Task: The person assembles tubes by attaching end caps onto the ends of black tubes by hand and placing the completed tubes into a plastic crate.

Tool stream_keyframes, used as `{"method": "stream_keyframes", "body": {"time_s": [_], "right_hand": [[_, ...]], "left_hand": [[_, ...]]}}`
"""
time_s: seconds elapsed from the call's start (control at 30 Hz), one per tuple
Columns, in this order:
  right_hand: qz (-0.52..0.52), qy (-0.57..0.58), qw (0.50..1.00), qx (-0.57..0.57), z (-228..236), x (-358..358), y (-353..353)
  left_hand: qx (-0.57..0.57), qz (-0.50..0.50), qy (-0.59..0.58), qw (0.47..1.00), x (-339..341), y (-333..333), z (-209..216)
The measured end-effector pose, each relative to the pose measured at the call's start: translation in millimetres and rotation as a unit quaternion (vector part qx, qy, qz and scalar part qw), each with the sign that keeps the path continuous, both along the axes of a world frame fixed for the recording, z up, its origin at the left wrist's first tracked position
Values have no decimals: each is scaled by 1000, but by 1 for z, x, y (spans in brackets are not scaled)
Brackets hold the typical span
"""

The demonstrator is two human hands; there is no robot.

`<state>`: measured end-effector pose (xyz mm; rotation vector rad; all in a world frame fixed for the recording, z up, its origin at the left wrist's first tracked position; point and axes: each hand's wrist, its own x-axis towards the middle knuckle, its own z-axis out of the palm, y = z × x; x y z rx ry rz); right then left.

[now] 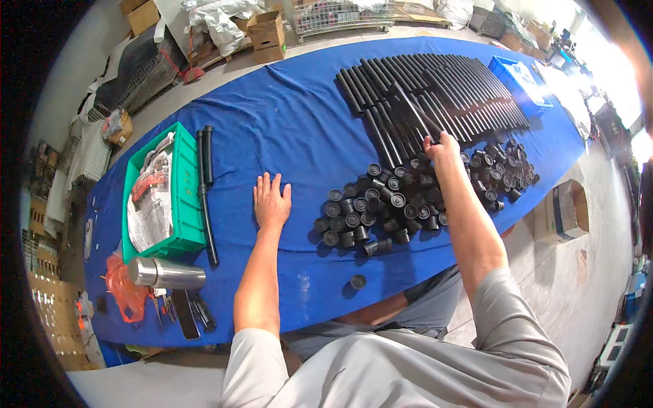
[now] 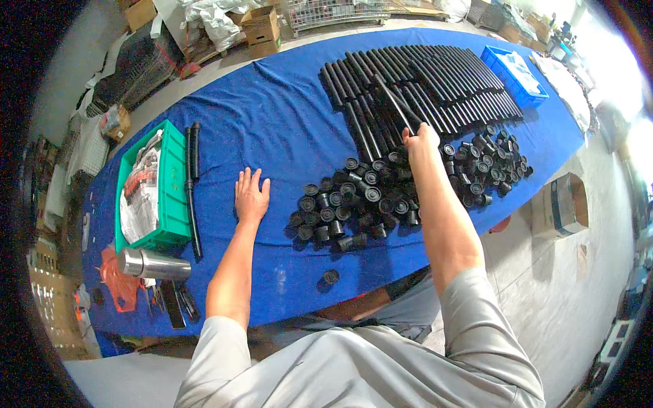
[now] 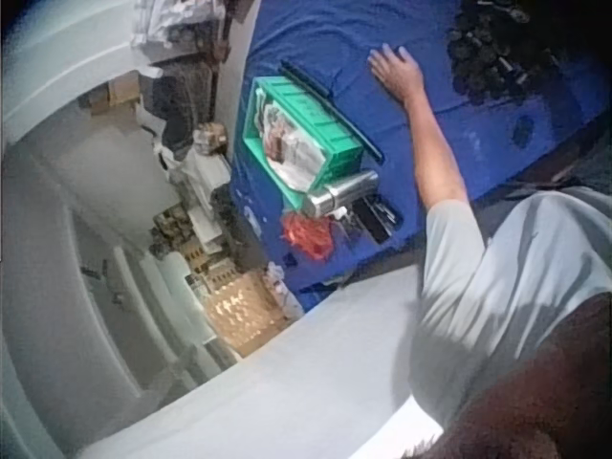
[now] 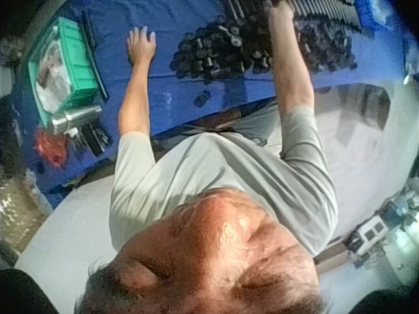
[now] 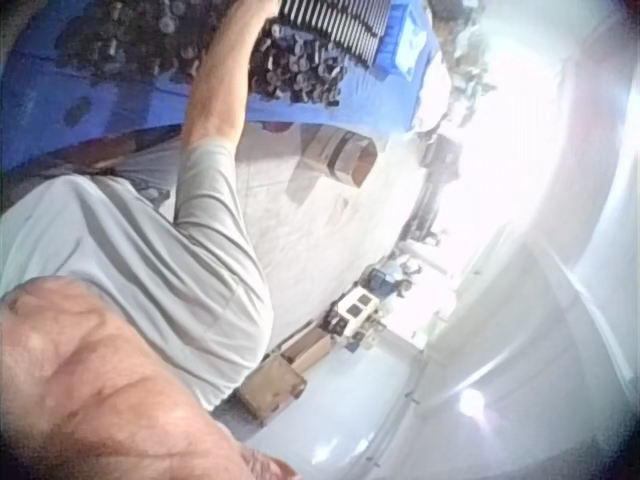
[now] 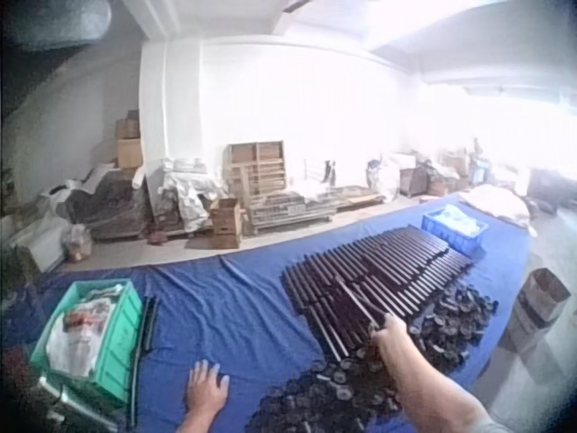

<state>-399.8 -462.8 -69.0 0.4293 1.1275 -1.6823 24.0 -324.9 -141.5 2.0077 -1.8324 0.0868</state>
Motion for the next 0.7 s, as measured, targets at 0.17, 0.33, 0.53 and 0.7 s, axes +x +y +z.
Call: {"method": "stream_keyframes", "body": {"time_s": [0.17,0.33,0.53,0.7], "right_hand": [[39,49,993,-101,6,-14,12],[320,116,924,-172,51,-83,22],[603,244,721,-239,99,24,67],[719,327,585,-182,103,157,134]], "left_hand": [[-42,-17,-4,999,8,-2,-6],[-103,-62,44,992,-9,-21,1],[1,-87,159,983,33,-14,-12],[94,-135,262,951,54,-13,0]]}}
